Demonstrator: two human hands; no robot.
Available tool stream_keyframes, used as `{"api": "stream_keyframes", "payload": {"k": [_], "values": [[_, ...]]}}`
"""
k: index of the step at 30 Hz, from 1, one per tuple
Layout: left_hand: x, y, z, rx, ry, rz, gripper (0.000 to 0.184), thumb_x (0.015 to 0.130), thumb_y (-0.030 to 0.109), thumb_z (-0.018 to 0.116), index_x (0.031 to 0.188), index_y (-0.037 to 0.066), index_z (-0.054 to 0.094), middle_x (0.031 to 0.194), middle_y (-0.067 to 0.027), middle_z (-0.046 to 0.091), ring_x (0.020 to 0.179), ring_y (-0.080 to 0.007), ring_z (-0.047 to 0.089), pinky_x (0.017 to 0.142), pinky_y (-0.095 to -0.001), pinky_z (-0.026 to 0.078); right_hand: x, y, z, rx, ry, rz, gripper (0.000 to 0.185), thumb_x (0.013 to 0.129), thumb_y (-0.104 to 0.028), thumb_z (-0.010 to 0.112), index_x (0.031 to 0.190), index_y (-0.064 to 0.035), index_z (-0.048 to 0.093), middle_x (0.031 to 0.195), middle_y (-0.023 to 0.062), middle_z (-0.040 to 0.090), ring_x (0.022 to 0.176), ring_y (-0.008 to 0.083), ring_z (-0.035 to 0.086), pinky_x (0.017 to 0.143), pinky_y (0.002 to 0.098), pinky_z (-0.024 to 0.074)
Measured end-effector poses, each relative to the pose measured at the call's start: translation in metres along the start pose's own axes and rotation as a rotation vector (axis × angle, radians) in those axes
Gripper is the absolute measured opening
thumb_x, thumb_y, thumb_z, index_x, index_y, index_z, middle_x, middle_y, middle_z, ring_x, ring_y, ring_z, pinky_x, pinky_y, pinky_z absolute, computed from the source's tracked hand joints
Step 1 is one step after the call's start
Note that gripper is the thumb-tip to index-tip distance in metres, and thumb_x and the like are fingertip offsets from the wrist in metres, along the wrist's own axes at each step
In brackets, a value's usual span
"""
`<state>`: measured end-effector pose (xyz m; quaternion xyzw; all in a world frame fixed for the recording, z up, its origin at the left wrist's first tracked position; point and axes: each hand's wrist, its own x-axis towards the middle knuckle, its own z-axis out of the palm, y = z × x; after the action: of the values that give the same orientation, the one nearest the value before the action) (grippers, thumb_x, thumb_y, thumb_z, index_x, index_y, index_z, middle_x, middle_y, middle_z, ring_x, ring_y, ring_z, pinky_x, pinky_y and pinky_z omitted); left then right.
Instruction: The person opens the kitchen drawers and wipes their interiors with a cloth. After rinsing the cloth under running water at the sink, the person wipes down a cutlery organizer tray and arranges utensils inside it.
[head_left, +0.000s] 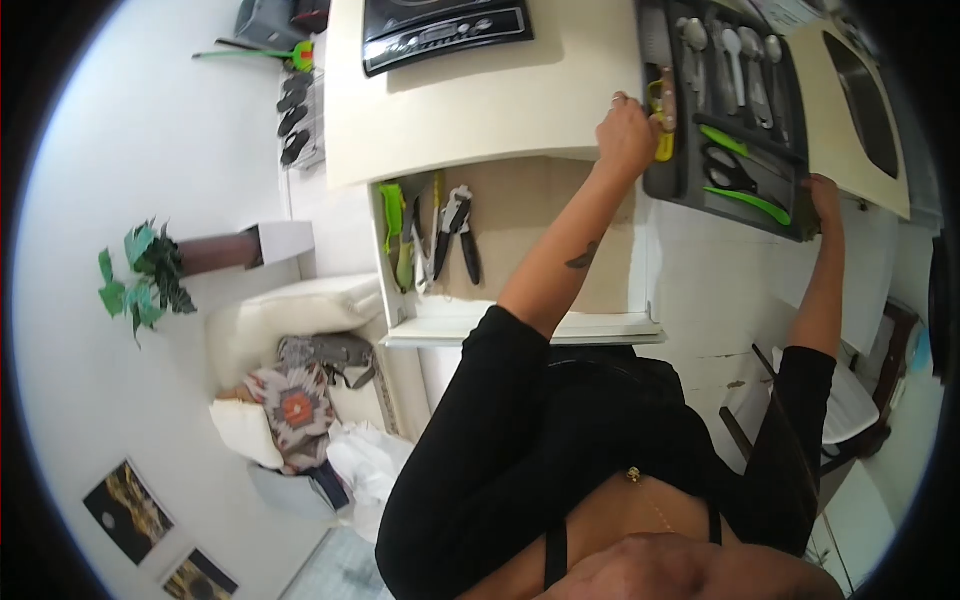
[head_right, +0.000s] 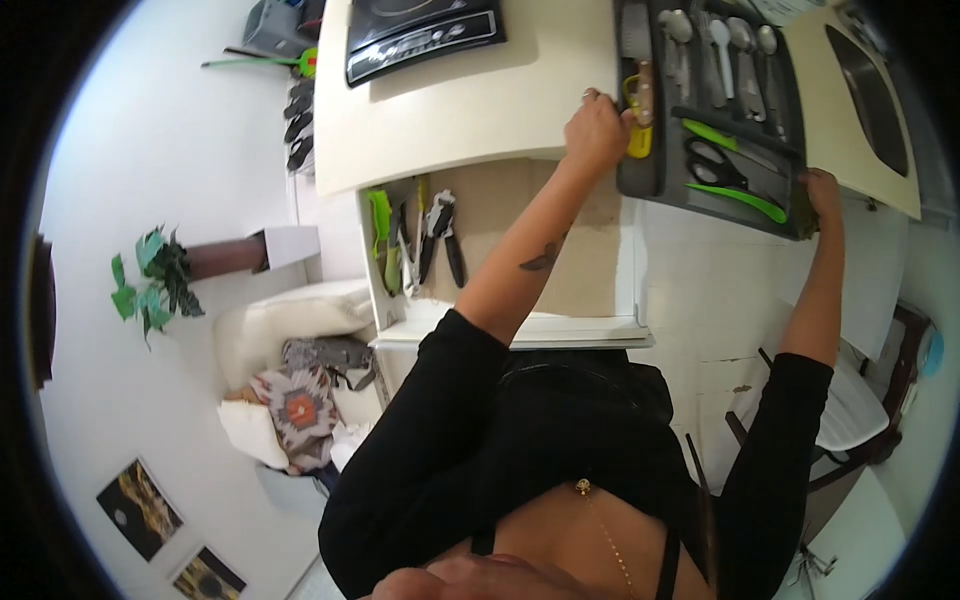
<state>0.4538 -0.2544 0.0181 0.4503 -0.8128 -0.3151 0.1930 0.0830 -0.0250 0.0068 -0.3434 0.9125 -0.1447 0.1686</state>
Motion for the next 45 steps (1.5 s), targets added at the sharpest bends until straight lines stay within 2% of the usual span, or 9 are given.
{"api": "stream_keyframes", "payload": {"k": [4, 8, 9, 11, 15, 19, 28, 32, 45], "values": [[-0.032, -0.023, -0.023, -0.249, 0.187, 0.28, 0.029, 0.077, 0.018, 0.063, 0.099, 0.001, 0.054, 0.105, -0.0191, 0.051, 0.095, -0.0358, 0.053, 0.079, -0.0441, 0.044, -0.022, -0.013, -0.012, -0.185, 0.287, 0.019, 0.037, 0.081, -0.026, 0.058, 0.111, -0.0055, 0.061, 0.098, 0.0166, 0.064, 0.091, 0.0262, 0.061, 0.081, 0.0337, 0.0438], [-0.108, -0.096, -0.081, -0.207, 0.259, 0.147, 0.028, 0.078, 0.013, 0.063, 0.103, 0.005, 0.055, 0.102, -0.0164, 0.053, 0.094, -0.034, 0.054, 0.082, -0.0429, 0.042, -0.107, -0.083, -0.029, 0.379, 0.387, -0.039, 0.03, 0.086, -0.023, 0.058, 0.114, -0.0118, 0.061, 0.1, 0.0071, 0.063, 0.09, 0.0168, 0.059, 0.083, 0.0301, 0.044], [-0.134, -0.13, -0.095, -0.167, 0.268, 0.094, 0.028, 0.077, 0.012, 0.063, 0.103, 0.005, 0.055, 0.099, -0.0159, 0.055, 0.093, -0.0333, 0.054, 0.083, -0.0424, 0.042, -0.131, -0.104, -0.017, 0.381, 0.368, -0.036, 0.03, 0.086, -0.023, 0.058, 0.114, -0.0118, 0.061, 0.1, 0.0071, 0.063, 0.09, 0.0168, 0.059, 0.083, 0.0301, 0.044], [-0.182, -0.208, -0.124, -0.097, 0.284, -0.065, 0.02, 0.075, 0.008, 0.065, 0.094, 0.005, 0.06, 0.088, -0.0133, 0.061, 0.09, -0.0295, 0.057, 0.077, -0.0382, 0.045, -0.174, -0.14, 0.019, 1.03, 0.284, 0.005, 0.025, 0.086, -0.021, 0.061, 0.108, -0.009, 0.063, 0.099, 0.0026, 0.061, 0.088, 0.0136, 0.057, 0.083, 0.0278, 0.0432], [-0.265, -0.328, -0.222, 0.323, 0.341, -0.345, 0.012, 0.073, 0.018, 0.067, 0.083, 0.012, 0.065, 0.081, -0.0088, 0.06, 0.08, -0.0275, 0.057, 0.072, -0.0405, 0.044, -0.24, -0.225, 0.116, 0.437, -0.265, -0.317, 0.017, 0.08, -0.013, 0.062, 0.093, -0.0031, 0.062, 0.087, 0.0051, 0.063, 0.084, 0.0141, 0.058, 0.081, 0.027, 0.0434], [-0.283, -0.344, -0.265, 0.62, 0.128, -0.388, 0.016, 0.072, 0.031, 0.069, 0.076, 0.016, 0.066, 0.08, -0.0059, 0.06, 0.082, -0.0275, 0.056, 0.07, -0.0425, 0.043, -0.296, -0.291, 0.214, 0.455, -0.618, -0.389, 0.015, 0.076, -0.014, 0.064, 0.082, -0.0001, 0.061, 0.078, 0.0098, 0.061, 0.075, 0.0188, 0.059, 0.072, 0.0306, 0.0478], [-0.268, -0.363, -0.248, 0.522, 0.025, -0.386, 0.026, 0.069, 0.04, 0.071, 0.07, 0.014, 0.065, 0.074, -0.0039, 0.062, 0.073, -0.0248, 0.059, 0.066, -0.0399, 0.041, -0.407, -0.481, 0.367, 0.647, -0.796, -0.361, 0.035, 0.071, -0.015, 0.059, 0.104, -0.0047, 0.051, 0.1, 0.0169, 0.056, 0.094, 0.0289, 0.055, 0.082, 0.0357, 0.0437], [-0.263, -0.363, -0.254, 0.525, -0.067, -0.446, 0.025, 0.068, 0.04, 0.073, 0.068, 0.015, 0.066, 0.072, -0.0048, 0.065, 0.069, -0.0238, 0.062, 0.063, -0.0375, 0.044, -0.434, -0.501, 0.456, 0.516, -0.788, -0.742, 0.036, 0.076, -0.016, 0.051, 0.108, 0.001, 0.051, 0.11, 0.0176, 0.052, 0.106, 0.0338, 0.049, 0.093, 0.0379, 0.0388], [-0.257, -0.37, -0.259, 0.367, -0.105, -0.505, 0.028, 0.065, 0.038, 0.076, 0.071, 0.011, 0.069, 0.07, -0.0105, 0.066, 0.066, -0.0286, 0.064, 0.061, -0.0377, 0.05, -0.392, -0.448, 0.39, 0.331, -0.865, -0.542, 0.028, 0.073, -0.016, 0.058, 0.098, -0.004, 0.057, 0.097, 0.0181, 0.06, 0.094, 0.0349, 0.056, 0.084, 0.0397, 0.0428]]}}
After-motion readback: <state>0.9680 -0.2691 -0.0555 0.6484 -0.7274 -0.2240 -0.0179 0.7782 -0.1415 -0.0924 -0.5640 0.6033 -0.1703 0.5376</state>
